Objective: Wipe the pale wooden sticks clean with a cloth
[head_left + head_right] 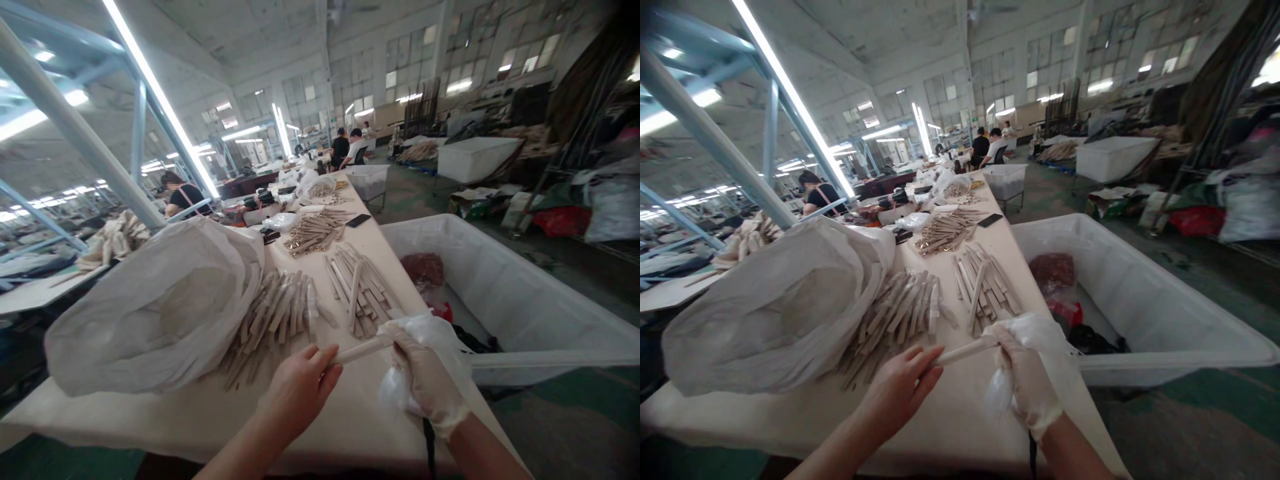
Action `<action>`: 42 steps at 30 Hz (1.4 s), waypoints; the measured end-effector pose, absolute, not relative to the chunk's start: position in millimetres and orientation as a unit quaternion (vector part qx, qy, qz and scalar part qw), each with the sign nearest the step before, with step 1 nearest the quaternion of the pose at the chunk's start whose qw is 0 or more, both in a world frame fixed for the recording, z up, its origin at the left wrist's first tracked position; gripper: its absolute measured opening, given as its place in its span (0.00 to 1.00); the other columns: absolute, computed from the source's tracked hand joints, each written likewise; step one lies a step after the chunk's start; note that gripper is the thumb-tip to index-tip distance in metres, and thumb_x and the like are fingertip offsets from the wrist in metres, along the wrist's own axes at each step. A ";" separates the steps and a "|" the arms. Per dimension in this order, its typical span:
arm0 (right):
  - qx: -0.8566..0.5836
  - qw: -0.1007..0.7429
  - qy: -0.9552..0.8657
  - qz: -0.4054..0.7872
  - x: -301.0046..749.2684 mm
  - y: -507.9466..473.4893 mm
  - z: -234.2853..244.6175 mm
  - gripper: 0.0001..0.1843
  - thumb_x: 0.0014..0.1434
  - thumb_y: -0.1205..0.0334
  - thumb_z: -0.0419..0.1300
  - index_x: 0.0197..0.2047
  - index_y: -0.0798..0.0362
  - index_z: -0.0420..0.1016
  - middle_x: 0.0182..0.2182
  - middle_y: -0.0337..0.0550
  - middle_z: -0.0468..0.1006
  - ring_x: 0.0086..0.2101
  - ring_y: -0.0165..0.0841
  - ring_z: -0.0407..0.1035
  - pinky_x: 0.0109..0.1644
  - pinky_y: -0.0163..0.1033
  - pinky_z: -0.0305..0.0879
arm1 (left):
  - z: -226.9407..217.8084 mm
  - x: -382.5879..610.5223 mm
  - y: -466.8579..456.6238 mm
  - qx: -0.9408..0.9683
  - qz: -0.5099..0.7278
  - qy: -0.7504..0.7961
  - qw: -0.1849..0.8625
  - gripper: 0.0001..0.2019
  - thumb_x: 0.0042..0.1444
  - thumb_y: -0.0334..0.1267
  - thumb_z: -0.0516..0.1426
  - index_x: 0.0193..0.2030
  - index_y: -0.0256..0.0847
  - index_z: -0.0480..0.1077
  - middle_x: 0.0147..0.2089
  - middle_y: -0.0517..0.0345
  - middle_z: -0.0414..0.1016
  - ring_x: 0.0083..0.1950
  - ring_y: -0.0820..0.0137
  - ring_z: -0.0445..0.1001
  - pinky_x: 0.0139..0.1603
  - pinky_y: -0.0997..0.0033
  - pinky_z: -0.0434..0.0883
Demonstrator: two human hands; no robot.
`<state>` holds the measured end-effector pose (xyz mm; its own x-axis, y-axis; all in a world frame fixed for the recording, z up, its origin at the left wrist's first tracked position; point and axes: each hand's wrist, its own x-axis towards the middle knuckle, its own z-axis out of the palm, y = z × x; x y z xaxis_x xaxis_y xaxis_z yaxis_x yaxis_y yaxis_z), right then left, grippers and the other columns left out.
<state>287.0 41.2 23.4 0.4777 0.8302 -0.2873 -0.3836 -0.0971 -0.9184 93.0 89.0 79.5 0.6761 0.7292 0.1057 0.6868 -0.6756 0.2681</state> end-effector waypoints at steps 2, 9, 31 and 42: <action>-0.585 0.641 -0.188 0.460 287.5 39.5 19.9 0.17 0.42 0.49 0.64 0.19 0.55 0.68 0.14 0.32 0.60 0.18 0.25 0.54 0.21 0.32 0.52 | 82.9 89.2 83.9 0.911 0.086 0.394 0.089 0.17 0.59 0.42 0.45 0.51 0.44 0.67 0.37 0.54 0.72 0.36 0.68 0.73 0.36 0.72 0.68; -0.581 0.639 -0.187 0.469 285.9 35.7 10.8 0.17 0.40 0.50 0.65 0.18 0.54 0.68 0.13 0.32 0.61 0.16 0.24 0.53 0.19 0.32 0.49 | 83.9 81.1 74.6 0.905 0.070 0.412 0.081 0.16 0.59 0.42 0.46 0.50 0.44 0.67 0.37 0.54 0.72 0.36 0.67 0.73 0.36 0.72 0.68; -0.466 0.669 -0.068 0.575 243.9 39.7 28.8 0.16 0.42 0.51 0.66 0.24 0.53 0.67 0.17 0.31 0.64 0.19 0.25 0.57 0.24 0.31 0.57 | 33.4 90.5 68.0 0.649 0.233 0.473 0.548 0.12 0.53 0.46 0.49 0.28 0.40 0.57 0.16 0.72 0.49 0.16 0.81 0.48 0.17 0.81 0.47; -0.438 0.678 -0.026 0.590 236.9 47.3 15.3 0.16 0.40 0.53 0.67 0.22 0.53 0.65 0.15 0.30 0.62 0.16 0.23 0.55 0.20 0.29 0.57 | 15.5 103.4 66.1 0.697 0.228 0.489 0.471 0.11 0.55 0.43 0.47 0.26 0.40 0.56 0.16 0.70 0.52 0.18 0.79 0.53 0.19 0.79 0.51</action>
